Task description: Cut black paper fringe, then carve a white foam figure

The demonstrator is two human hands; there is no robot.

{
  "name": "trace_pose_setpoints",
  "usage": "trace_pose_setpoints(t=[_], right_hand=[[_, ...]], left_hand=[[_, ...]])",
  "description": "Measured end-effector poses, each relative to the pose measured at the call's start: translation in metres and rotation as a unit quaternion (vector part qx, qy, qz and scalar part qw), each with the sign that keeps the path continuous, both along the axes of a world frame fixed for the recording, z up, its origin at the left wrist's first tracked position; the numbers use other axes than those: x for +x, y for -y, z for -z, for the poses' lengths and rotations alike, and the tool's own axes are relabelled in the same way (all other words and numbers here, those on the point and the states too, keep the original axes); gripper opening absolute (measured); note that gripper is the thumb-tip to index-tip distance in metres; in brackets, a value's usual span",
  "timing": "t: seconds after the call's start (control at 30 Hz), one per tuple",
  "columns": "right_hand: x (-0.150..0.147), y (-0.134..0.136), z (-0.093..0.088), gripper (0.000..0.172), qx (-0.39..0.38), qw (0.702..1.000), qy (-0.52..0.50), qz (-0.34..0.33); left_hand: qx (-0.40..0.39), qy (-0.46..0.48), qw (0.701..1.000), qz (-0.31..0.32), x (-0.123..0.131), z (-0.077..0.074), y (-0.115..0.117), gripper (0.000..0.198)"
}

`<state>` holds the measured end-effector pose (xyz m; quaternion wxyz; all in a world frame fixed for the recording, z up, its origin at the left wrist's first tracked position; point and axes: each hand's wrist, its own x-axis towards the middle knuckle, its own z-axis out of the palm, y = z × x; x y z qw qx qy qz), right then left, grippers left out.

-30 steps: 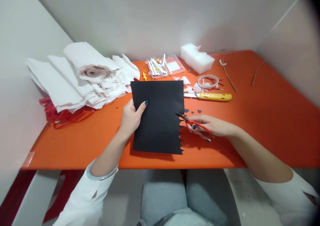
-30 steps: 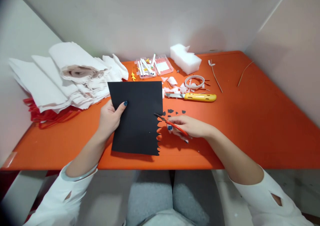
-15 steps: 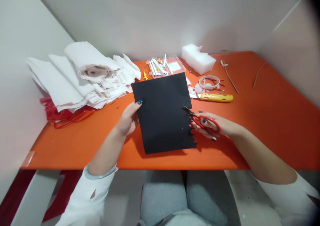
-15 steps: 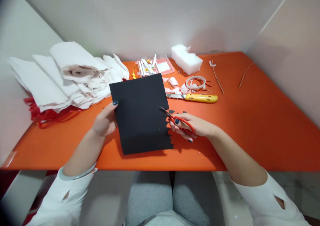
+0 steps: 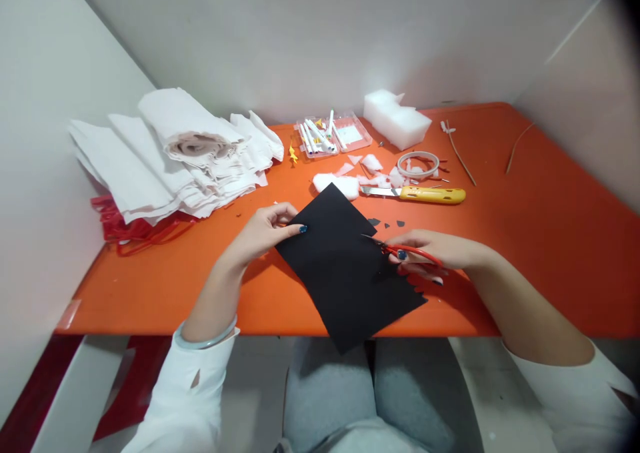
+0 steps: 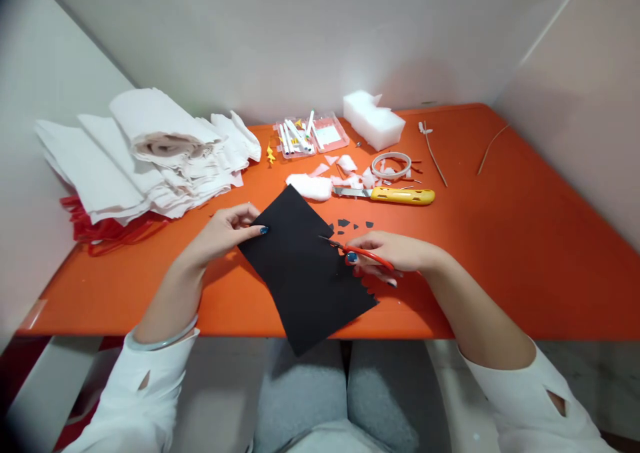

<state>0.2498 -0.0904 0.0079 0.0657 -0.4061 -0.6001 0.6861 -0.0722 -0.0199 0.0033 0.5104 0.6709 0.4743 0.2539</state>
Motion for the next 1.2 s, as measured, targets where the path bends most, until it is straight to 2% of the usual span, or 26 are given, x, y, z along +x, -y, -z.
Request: trace_pose_setpoints(t=[0.13, 0.23, 0.33, 0.53, 0.67, 0.9, 1.03, 1.2], right_hand=[[-0.002, 0.0, -0.001, 0.028, 0.006, 1.0, 0.009, -0.003], [-0.003, 0.0, 0.0, 0.03, -0.001, 1.0, 0.005, -0.002], [-0.003, 0.0, 0.006, 0.033, -0.04, 0.998, -0.031, 0.024], [-0.007, 0.01, 0.011, 0.059, -0.128, 0.979, -0.104, 0.122], [-0.013, 0.011, 0.007, 0.06, -0.146, 0.969, -0.127, 0.151], [-0.007, 0.007, 0.006, 0.044, -0.119, 0.98, -0.079, 0.139], [-0.003, 0.006, 0.003, 0.039, -0.081, 0.99, -0.029, 0.116], [-0.004, 0.003, -0.001, 0.044, -0.013, 0.989, 0.02, 0.147]], left_hand=[[-0.025, -0.029, 0.997, 0.074, 0.0, -0.001, 0.001, 0.037], [-0.037, -0.039, 0.993, 0.106, 0.001, -0.001, 0.002, 0.042], [-0.049, -0.018, 0.993, 0.103, 0.0, -0.001, 0.002, 0.043], [-0.103, 0.045, 0.988, 0.109, -0.002, 0.001, 0.003, 0.05], [-0.124, 0.071, 0.985, 0.101, -0.002, 0.005, 0.003, 0.046], [-0.132, 0.069, 0.984, 0.101, -0.001, 0.001, 0.006, 0.043], [-0.112, 0.033, 0.987, 0.112, 0.003, -0.003, 0.007, 0.046], [-0.097, 0.006, 0.993, 0.071, 0.002, -0.001, 0.008, 0.043]])
